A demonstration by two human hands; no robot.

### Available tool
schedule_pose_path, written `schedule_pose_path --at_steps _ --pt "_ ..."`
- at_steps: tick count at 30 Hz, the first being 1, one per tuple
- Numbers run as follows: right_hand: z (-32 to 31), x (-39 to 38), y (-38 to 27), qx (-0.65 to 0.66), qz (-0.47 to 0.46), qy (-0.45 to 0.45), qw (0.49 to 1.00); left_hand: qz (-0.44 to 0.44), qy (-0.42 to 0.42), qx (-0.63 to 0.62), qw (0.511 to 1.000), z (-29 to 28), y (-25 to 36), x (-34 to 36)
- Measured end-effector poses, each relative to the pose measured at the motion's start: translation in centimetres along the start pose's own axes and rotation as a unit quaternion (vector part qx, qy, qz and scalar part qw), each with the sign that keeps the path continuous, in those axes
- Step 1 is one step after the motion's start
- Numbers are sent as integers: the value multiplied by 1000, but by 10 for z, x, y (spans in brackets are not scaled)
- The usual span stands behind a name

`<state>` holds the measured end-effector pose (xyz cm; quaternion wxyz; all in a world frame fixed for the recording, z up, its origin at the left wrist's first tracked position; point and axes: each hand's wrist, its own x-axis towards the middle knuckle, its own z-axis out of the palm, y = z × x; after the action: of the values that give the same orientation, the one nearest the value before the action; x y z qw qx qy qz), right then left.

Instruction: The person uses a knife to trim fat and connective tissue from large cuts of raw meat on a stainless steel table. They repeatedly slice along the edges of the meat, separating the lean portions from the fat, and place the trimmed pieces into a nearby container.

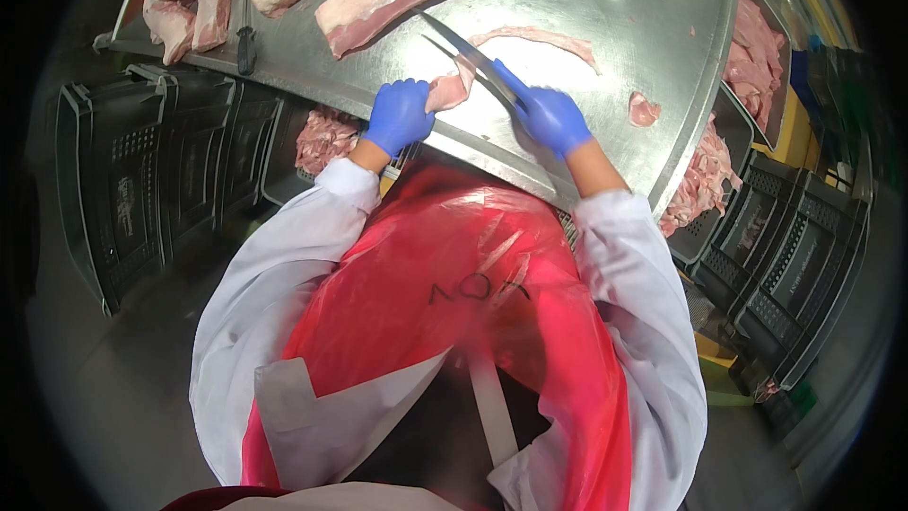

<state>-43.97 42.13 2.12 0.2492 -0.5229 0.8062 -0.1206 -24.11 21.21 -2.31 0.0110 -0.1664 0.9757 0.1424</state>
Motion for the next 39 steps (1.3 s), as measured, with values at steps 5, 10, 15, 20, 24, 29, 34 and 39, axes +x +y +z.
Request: schedule_pose_path --at_steps 5,10,15,20,24,29,34,39 --pt "12 73 -9 -6 -48 -54 997 -27 29 -15 999 -12 -13 -13" --pt "-9 -4 26 -45 5 -164 985 -112 118 -23 986 -20 -63 -7" --pt "-9 -51 48 -66 -6 -166 984 -128 206 -54 969 -41 -79 -50" --pt "-17 -78 40 -29 31 -168 985 -237 108 -18 965 -84 -149 -110" --pt "-19 -127 63 55 41 -89 994 -252 -80 137 955 -102 -114 -76" --pt "-9 -234 91 261 145 130 945 -4 131 -213 968 42 16 62" --pt "17 -338 88 354 344 242 835 157 76 -196 965 92 197 150" --pt "48 -405 57 336 454 284 775 166 72 -541 822 135 408 189"
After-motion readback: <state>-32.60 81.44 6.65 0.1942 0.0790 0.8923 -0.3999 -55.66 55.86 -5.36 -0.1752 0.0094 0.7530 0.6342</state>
